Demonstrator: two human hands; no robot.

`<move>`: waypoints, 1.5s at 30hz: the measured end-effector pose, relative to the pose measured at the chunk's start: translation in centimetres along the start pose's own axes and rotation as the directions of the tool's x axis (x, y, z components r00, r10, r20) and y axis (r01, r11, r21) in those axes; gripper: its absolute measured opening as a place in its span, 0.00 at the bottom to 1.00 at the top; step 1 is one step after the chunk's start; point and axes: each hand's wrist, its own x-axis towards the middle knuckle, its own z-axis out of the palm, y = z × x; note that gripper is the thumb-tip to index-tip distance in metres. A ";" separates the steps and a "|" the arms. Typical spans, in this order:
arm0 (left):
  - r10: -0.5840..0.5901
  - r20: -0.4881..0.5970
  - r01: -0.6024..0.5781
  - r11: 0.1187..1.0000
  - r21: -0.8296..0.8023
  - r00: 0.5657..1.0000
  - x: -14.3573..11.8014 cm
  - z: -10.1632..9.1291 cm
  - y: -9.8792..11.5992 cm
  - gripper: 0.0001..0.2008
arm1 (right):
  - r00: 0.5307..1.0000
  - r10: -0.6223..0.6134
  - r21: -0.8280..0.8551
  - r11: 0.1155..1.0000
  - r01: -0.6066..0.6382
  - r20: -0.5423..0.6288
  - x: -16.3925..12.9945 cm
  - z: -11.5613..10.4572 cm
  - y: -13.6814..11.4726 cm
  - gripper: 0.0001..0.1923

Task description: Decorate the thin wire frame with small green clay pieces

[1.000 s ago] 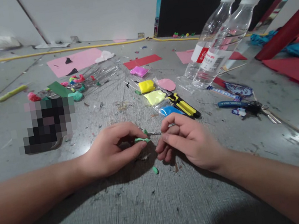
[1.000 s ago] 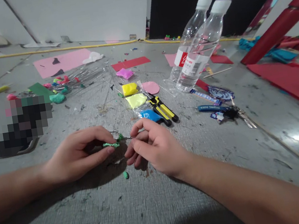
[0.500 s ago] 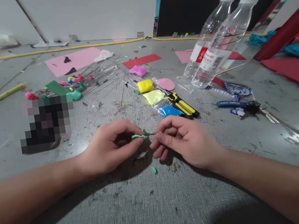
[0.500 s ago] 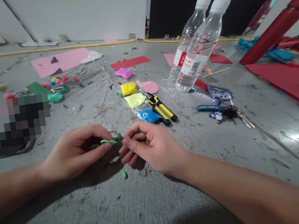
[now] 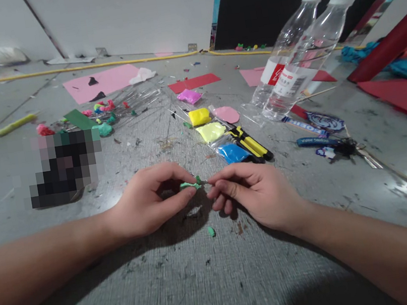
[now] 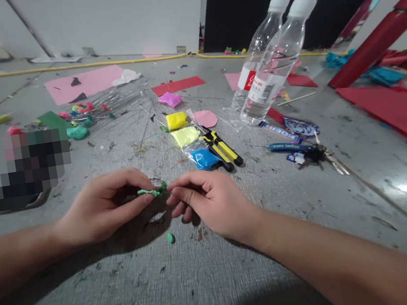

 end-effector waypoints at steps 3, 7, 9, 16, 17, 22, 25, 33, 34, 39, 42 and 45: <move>-0.015 0.003 0.015 1.000 -0.014 1.000 0.0 0.0 0.0 0.06 | 1.000 0.011 0.051 0.999 -0.011 -0.009 0.1 0.1 0.1 0.11; -0.008 0.005 0.008 1.000 -0.004 1.000 0.0 0.0 0.1 0.06 | 0.995 0.085 0.090 0.993 -0.081 -0.044 -0.1 0.1 -0.2 0.14; -0.002 0.005 0.002 1.000 -0.003 1.000 0.0 0.0 0.1 0.06 | 0.991 0.123 0.076 0.990 -0.119 -0.050 -0.1 0.0 -0.4 0.17; 0.001 0.003 -0.001 1.000 0.018 1.000 0.0 0.0 0.0 0.07 | 0.999 0.042 0.048 0.998 -0.041 -0.020 0.1 0.1 -0.2 0.13; -0.005 0.004 0.005 1.000 0.027 1.000 0.0 0.0 0.0 0.07 | 0.999 0.032 0.057 0.998 -0.031 -0.013 0.1 0.1 -0.1 0.12; -0.006 0.007 0.005 0.997 0.080 1.000 0.2 -0.1 0.6 0.07 | 0.995 0.092 0.055 0.994 -0.090 -0.041 -0.2 0.1 -0.4 0.13; 0.023 0.013 -0.024 0.995 0.096 1.000 0.2 -0.2 0.7 0.06 | 0.991 0.120 0.042 0.992 -0.118 -0.051 -0.2 0.1 -0.5 0.14; 0.061 0.026 -0.063 0.992 0.113 0.998 0.1 -0.2 0.8 0.05 | 1.000 0.006 0.062 0.998 -0.005 -0.007 0.1 0.1 0.0 0.09; 0.062 0.022 -0.064 0.989 0.131 0.998 0.1 -0.2 0.9 0.05 | 1.000 0.012 0.078 0.997 -0.012 -0.010 0.1 0.1 0.0 0.08; 0.091 0.053 -0.102 0.960 0.260 0.994 0.1 -0.1 1.0 0.06 | 0.992 0.129 0.057 0.990 -0.128 -0.017 -0.3 0.0 -0.4 0.13; 0.162 0.073 -0.176 0.935 0.307 0.984 0.0 -0.2 0.9 0.08 | 0.992 0.126 -0.008 0.992 -0.126 0.005 -0.3 -0.1 -0.5 0.16; 0.192 0.037 -0.193 0.925 0.326 0.981 -0.1 -0.3 0.9 0.08 | 0.997 0.073 -0.011 0.997 -0.073 0.006 -0.2 -0.1 -0.3 0.16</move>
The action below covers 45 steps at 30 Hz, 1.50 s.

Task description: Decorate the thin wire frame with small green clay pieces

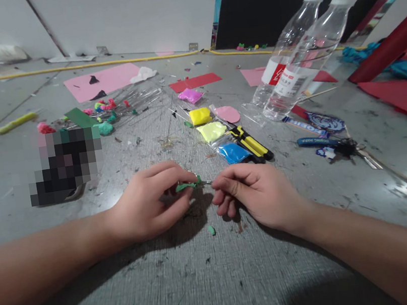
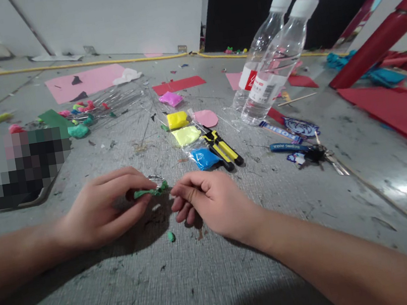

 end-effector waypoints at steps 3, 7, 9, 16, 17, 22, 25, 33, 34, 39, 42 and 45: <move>-0.113 -0.066 0.114 0.993 0.019 0.991 0.1 -0.1 0.0 0.06 | 1.000 -0.025 0.040 0.999 0.026 -0.014 0.2 0.2 0.3 0.13; -0.352 -0.123 0.357 0.934 0.020 0.928 0.5 0.0 -0.1 0.09 | 1.000 -0.017 0.081 0.997 0.018 -0.023 0.4 0.4 0.5 0.12; -0.449 -0.121 0.454 0.891 0.017 0.885 0.7 0.0 -0.2 0.10 | 1.000 0.012 0.082 0.997 -0.011 -0.014 0.4 0.3 0.4 0.12; -0.453 -0.007 0.449 0.881 0.149 0.891 0.8 -0.1 0.1 0.09 | 0.991 0.129 -0.002 0.992 -0.129 0.035 0.1 0.2 -0.1 0.19; -0.447 0.007 0.439 0.881 0.174 0.895 0.8 -0.1 0.2 0.09 | 0.992 0.117 -0.013 0.993 -0.117 0.040 0.0 0.2 -0.1 0.19; -0.428 0.064 0.385 0.862 0.331 0.902 0.6 0.0 -0.1 0.08 | 0.998 0.070 -0.055 0.996 -0.070 0.004 0.2 0.3 -0.1 0.16; -0.387 0.068 0.325 0.848 0.417 0.920 0.5 0.0 -0.5 0.07 | 0.997 0.073 -0.052 0.996 -0.075 -0.031 0.2 0.2 -0.1 0.14; -0.382 0.027 0.325 0.818 0.475 0.924 0.7 0.0 -0.9 0.08 | 0.987 0.163 -0.030 0.986 -0.163 0.010 0.0 -0.1 -0.2 0.24; -0.358 0.006 0.315 0.829 0.461 0.934 0.6 0.0 -0.8 0.08 | 0.990 0.142 -0.046 0.989 -0.141 0.020 0.0 -0.1 -0.2 0.24; -0.040 -0.076 0.065 0.933 0.355 0.996 0.3 -0.3 -0.1 0.07 | 0.997 0.080 -0.034 0.996 -0.080 -0.010 0.3 0.0 0.3 0.15; 0.102 0.001 -0.101 0.986 0.132 0.995 0.1 -0.4 0.8 0.07 | 0.996 0.087 -0.032 0.996 -0.087 0.005 0.4 -0.1 0.3 0.14; -0.032 0.142 0.062 0.976 -0.207 0.989 0.0 -0.3 1.7 0.09 | 0.998 0.059 -0.003 0.998 -0.059 0.015 0.4 -0.1 0.0 0.15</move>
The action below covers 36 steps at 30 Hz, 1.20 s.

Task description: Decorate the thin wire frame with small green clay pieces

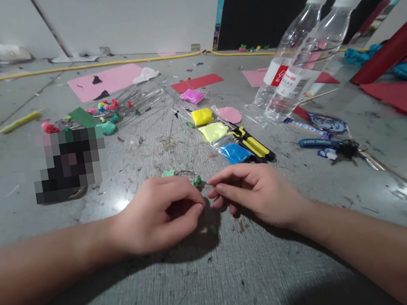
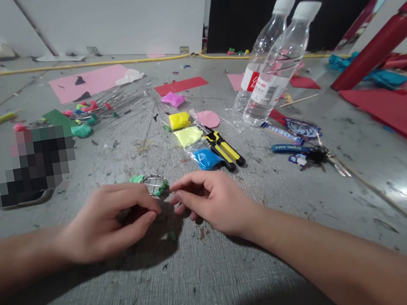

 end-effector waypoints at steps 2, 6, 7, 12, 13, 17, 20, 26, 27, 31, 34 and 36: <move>-0.152 0.059 0.161 0.968 -0.192 0.987 0.1 0.1 0.2 0.10 | 1.000 -0.027 0.027 0.999 0.027 -0.010 0.0 0.1 -0.1 0.16; -0.277 0.099 0.294 0.888 -0.353 0.956 0.5 0.0 -0.2 0.10 | 1.000 -0.021 0.001 1.000 0.021 -0.013 -0.1 0.3 -0.1 0.17; -0.294 0.102 0.311 0.876 -0.369 0.950 0.5 0.0 -0.3 0.10 | 1.000 -0.022 -0.021 1.000 0.022 -0.011 -0.1 0.3 0.0 0.17; -0.343 0.124 0.363 0.847 -0.387 0.931 0.8 0.0 -0.5 0.10 | 0.971 -0.239 -0.198 0.952 0.232 -0.014 -0.2 0.0 0.2 0.08; -0.343 0.128 0.365 0.849 -0.382 0.931 0.8 0.1 -0.5 0.10 | 0.957 -0.289 -0.221 0.935 0.279 -0.012 -0.2 -0.1 0.2 0.06; -0.338 0.148 0.369 0.842 -0.393 0.929 0.8 0.2 -0.5 0.09 | 0.948 -0.317 -0.214 0.926 0.311 0.007 -0.5 0.0 0.2 0.08; -0.340 0.153 0.373 0.836 -0.402 0.928 0.8 0.3 -0.4 0.09 | 0.970 -0.243 -0.177 0.954 0.240 0.006 -0.8 0.1 0.2 0.10; -0.317 0.149 0.350 0.851 -0.391 0.937 0.7 0.4 -0.4 0.09 | 0.961 -0.277 -0.232 0.934 0.272 0.013 -0.7 0.1 0.2 0.14; -0.312 0.151 0.347 0.854 -0.389 0.938 0.7 0.4 -0.5 0.09 | 0.957 -0.288 -0.240 0.928 0.285 0.024 -0.7 0.0 0.2 0.14; -0.306 0.160 0.345 0.861 -0.374 0.938 0.7 0.4 -0.6 0.09 | 0.942 -0.329 -0.283 0.899 0.334 0.065 -0.8 -0.1 0.2 0.13; -0.288 0.161 0.329 0.864 -0.381 0.944 0.8 0.4 -0.6 0.09 | 0.922 -0.377 -0.312 0.869 0.385 0.089 -0.9 -0.1 0.2 0.10; -0.281 0.165 0.325 0.859 -0.396 0.945 0.8 0.4 -0.6 0.09 | 0.909 -0.405 -0.325 0.851 0.413 0.097 -0.9 -0.1 0.3 0.09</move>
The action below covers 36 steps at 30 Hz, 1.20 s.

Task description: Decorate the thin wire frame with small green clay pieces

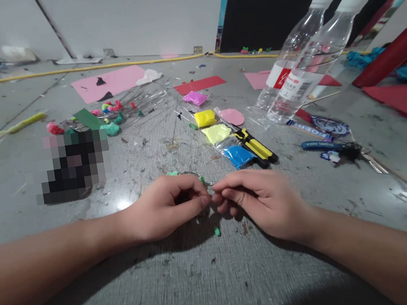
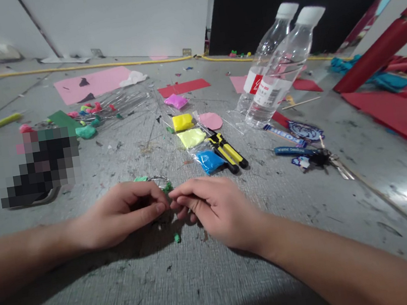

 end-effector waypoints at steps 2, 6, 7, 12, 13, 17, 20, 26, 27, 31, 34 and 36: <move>0.002 -0.002 -0.002 1.000 -0.007 1.000 0.0 0.0 0.0 0.09 | 1.000 -0.026 -0.019 0.999 0.026 -0.011 0.0 0.0 0.0 0.08; -0.007 0.005 0.007 1.000 0.018 1.000 0.0 0.0 0.0 0.09 | 0.997 -0.081 -0.085 0.993 0.080 -0.004 -0.1 0.0 -0.4 0.05; -0.008 0.011 0.008 1.000 0.024 1.000 0.0 0.0 -0.1 0.09 | 0.994 -0.105 -0.114 0.988 0.105 0.005 -0.1 0.0 -0.5 0.07; 0.006 0.044 -0.007 0.999 0.037 0.999 0.2 0.2 -0.1 0.10 | 0.963 -0.271 -0.214 0.940 0.266 0.006 0.0 0.1 -0.6 0.14; 0.001 0.050 -0.003 0.999 0.035 0.999 0.3 0.3 -0.1 0.10 | 0.954 -0.300 -0.222 0.930 0.293 0.000 0.1 0.1 -0.5 0.14; -0.011 0.075 0.008 0.999 0.040 0.997 0.2 0.3 -0.2 0.11 | 0.927 -0.375 -0.238 0.902 0.361 -0.012 0.3 0.6 0.0 0.09; -0.009 0.076 0.007 1.000 0.029 0.997 0.1 0.2 -0.2 0.11 | 0.897 -0.441 -0.224 0.877 0.425 -0.023 0.4 0.9 0.1 0.03; 0.045 0.118 -0.039 0.998 -0.047 0.992 0.1 0.0 -0.2 0.08 | 0.884 -0.467 -0.179 0.870 0.459 -0.002 0.2 1.1 0.2 0.09; 0.051 0.123 -0.045 0.998 -0.053 0.991 0.1 0.0 -0.2 0.08 | 0.886 -0.464 -0.158 0.874 0.459 0.006 0.2 1.0 0.3 0.10; 0.021 0.114 -0.016 0.999 -0.047 0.993 0.0 0.0 -0.2 0.11 | 0.895 -0.445 -0.133 0.886 0.444 0.024 0.3 0.9 0.5 0.09; -0.006 0.105 0.011 0.999 -0.046 0.994 0.0 0.0 -0.2 0.12 | 0.900 -0.433 -0.124 0.892 0.435 0.042 0.3 0.8 0.4 0.10; -0.005 0.104 0.010 0.999 -0.052 0.995 0.1 0.0 -0.2 0.12 | 0.901 -0.430 -0.106 0.894 0.435 0.061 0.3 0.8 0.4 0.12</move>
